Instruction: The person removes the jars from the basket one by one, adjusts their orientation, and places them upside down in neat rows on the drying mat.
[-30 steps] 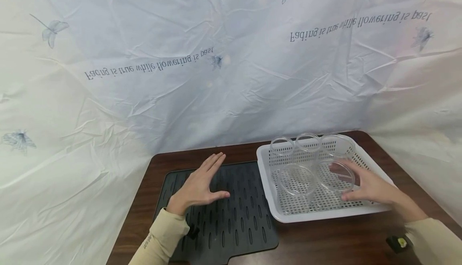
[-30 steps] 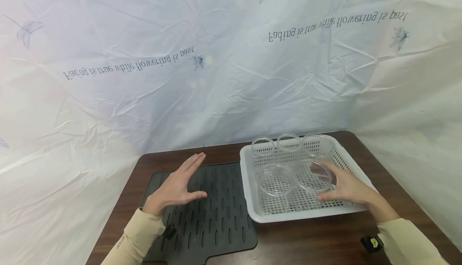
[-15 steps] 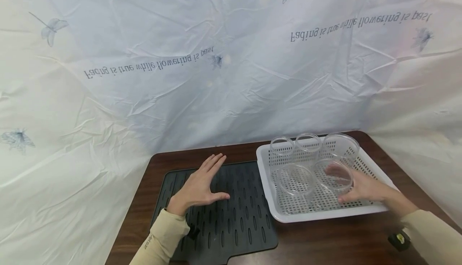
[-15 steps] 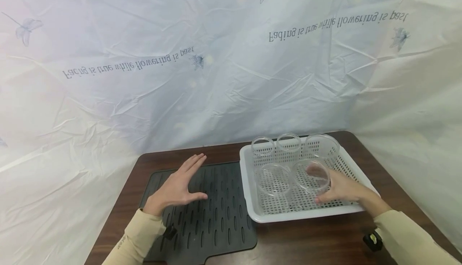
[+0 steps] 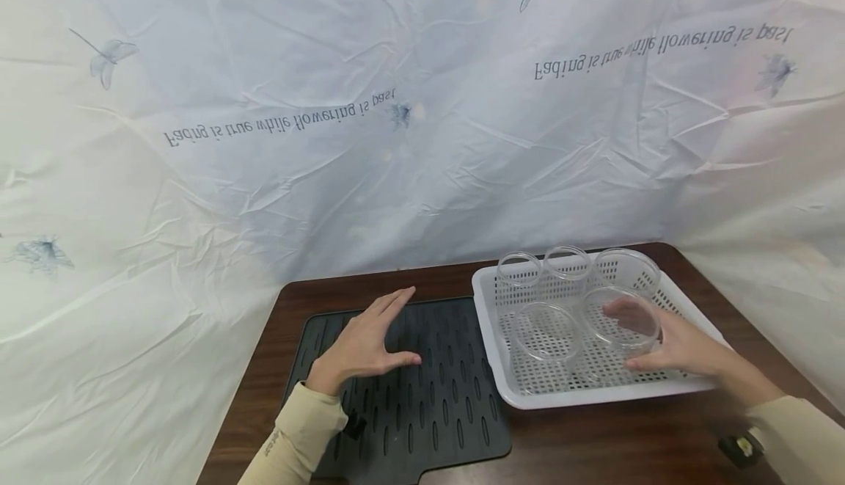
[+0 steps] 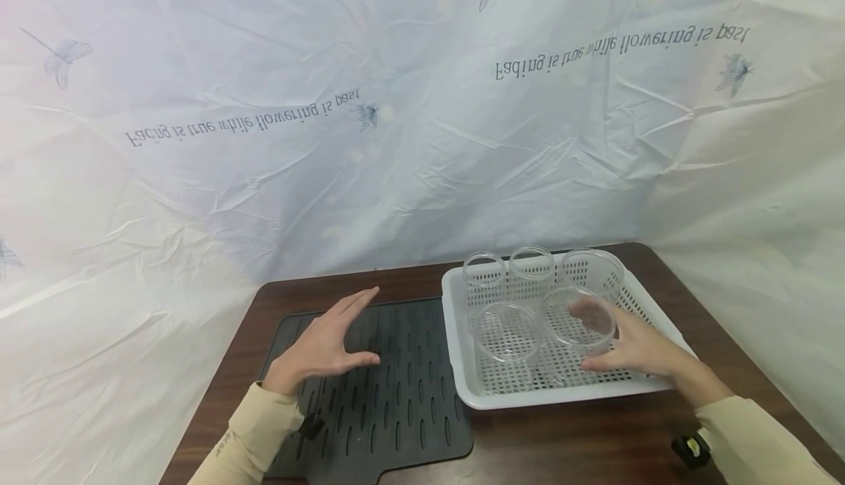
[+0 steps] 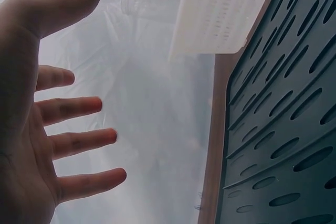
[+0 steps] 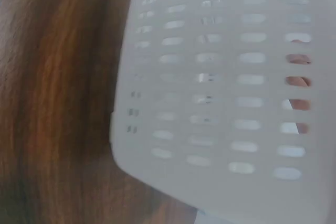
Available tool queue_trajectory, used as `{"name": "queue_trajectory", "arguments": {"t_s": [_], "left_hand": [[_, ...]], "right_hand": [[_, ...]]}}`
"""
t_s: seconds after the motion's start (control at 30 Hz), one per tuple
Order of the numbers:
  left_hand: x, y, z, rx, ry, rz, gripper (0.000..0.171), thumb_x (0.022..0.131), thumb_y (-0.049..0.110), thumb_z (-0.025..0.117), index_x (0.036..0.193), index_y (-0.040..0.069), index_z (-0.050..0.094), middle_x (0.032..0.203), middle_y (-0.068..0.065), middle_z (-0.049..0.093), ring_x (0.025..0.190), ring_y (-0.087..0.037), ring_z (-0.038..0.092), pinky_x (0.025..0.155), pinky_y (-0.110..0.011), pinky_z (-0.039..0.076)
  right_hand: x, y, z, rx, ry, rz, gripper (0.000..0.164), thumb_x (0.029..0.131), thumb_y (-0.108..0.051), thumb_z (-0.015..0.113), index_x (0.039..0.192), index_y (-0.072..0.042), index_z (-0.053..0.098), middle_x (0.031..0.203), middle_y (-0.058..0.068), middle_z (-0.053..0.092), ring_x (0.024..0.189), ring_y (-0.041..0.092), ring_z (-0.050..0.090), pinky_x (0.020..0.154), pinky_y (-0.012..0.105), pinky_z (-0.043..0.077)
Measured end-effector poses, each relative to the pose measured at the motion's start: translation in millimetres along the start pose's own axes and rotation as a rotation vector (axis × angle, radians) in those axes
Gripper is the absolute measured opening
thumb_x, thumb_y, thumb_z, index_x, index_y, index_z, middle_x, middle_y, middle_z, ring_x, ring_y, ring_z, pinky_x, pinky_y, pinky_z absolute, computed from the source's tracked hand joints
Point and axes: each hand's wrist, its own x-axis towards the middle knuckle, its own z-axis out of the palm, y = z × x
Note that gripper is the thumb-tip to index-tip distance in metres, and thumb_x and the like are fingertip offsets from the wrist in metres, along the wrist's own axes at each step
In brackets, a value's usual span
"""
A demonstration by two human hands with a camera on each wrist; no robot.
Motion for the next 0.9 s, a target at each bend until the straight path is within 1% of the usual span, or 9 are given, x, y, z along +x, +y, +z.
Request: {"name": "queue_trajectory", "arguments": {"t_s": [0.13,0.2,0.3,0.43,0.53,0.6,0.63,0.77,0.9], "left_hand": [[-1.0,-0.4,-0.1,-0.016,-0.012,-0.006,0.104,0.078,0.066,0.070,0.157,0.037,0.009,0.157,-0.001,0.034,0.137,-0.029,0.044,0.098,-0.057,0.047],[-1.1,-0.8,-0.1,-0.024,-0.014,0.000,0.103,0.078,0.066,0.069,0.157,0.038,0.009,0.155,0.000,0.037,0.136,-0.028,0.046,0.098,-0.056,0.047],[-1.1,-1.0,-0.6,-0.027,-0.008,0.013,0.102,0.079,0.068,0.067,0.157,0.037,0.010,0.154,0.003,0.039,0.133,-0.027,0.048,0.097,-0.054,0.049],[-1.4,-0.7,-0.9,-0.046,0.004,0.020,0.101,0.079,0.063,0.071,0.157,0.036,0.012,0.152,0.003,0.041,0.132,-0.026,0.050,0.096,-0.054,0.050],[-1.8,-0.7,-0.9,-0.076,0.004,0.018,0.100,0.079,0.057,0.074,0.156,0.037,0.014,0.152,0.004,0.041,0.132,-0.024,0.050,0.096,-0.053,0.050],[-2.1,-1.0,-0.7,-0.097,0.002,0.018,0.099,0.080,0.054,0.075,0.156,0.037,0.015,0.152,0.004,0.041,0.131,-0.023,0.051,0.096,-0.053,0.050],[-2.3,-1.2,-0.7,-0.103,-0.001,0.017,0.098,0.080,0.054,0.075,0.156,0.038,0.015,0.152,0.005,0.041,0.131,-0.022,0.051,0.096,-0.053,0.050],[-2.3,-1.7,-1.6,-0.120,-0.004,0.021,0.097,0.081,0.057,0.072,0.156,0.038,0.015,0.151,0.005,0.041,0.131,-0.020,0.051,0.097,-0.052,0.049],[-1.2,-1.4,-2.8,-0.125,0.006,0.031,0.096,0.081,0.059,0.071,0.156,0.038,0.014,0.151,0.005,0.042,0.132,-0.020,0.050,0.098,-0.052,0.049]], "right_hand": [[2.7,-10.7,-4.2,0.060,0.021,-0.066,0.086,0.063,0.011,0.084,0.136,0.011,0.040,0.135,0.016,0.055,0.128,0.002,0.051,0.101,0.009,0.039],[4.9,-14.6,-5.8,0.119,0.025,-0.114,0.086,0.061,0.017,0.080,0.136,0.015,0.037,0.135,0.021,0.053,0.130,0.006,0.050,0.102,0.011,0.039],[7.6,-18.0,-7.5,0.206,0.027,-0.178,0.087,0.060,0.023,0.076,0.135,0.020,0.033,0.136,0.024,0.052,0.130,0.012,0.051,0.102,0.013,0.041],[11.9,-19.7,-9.3,0.261,0.031,-0.241,0.087,0.059,0.025,0.074,0.134,0.024,0.030,0.135,0.027,0.051,0.130,0.015,0.052,0.101,0.014,0.043],[15.7,-23.3,-11.2,0.233,0.058,-0.257,0.087,0.057,0.023,0.075,0.133,0.023,0.032,0.132,0.027,0.053,0.126,0.016,0.055,0.098,0.014,0.045],[17.3,-28.3,-12.7,0.190,0.076,-0.236,0.088,0.057,0.022,0.076,0.134,0.022,0.033,0.131,0.025,0.054,0.124,0.014,0.057,0.096,0.014,0.047],[17.6,-31.2,-13.6,0.158,0.083,-0.212,0.089,0.057,0.021,0.077,0.135,0.020,0.034,0.131,0.022,0.055,0.122,0.012,0.057,0.094,0.014,0.047],[22.1,-42.3,-16.9,0.114,0.090,-0.163,0.089,0.057,0.019,0.077,0.135,0.018,0.034,0.129,0.015,0.056,0.119,0.009,0.058,0.091,0.014,0.049],[30.1,-53.6,-21.5,0.002,0.099,-0.166,0.094,0.055,0.014,0.083,0.138,0.013,0.037,0.125,0.010,0.058,0.116,0.006,0.057,0.089,0.011,0.048]]}}
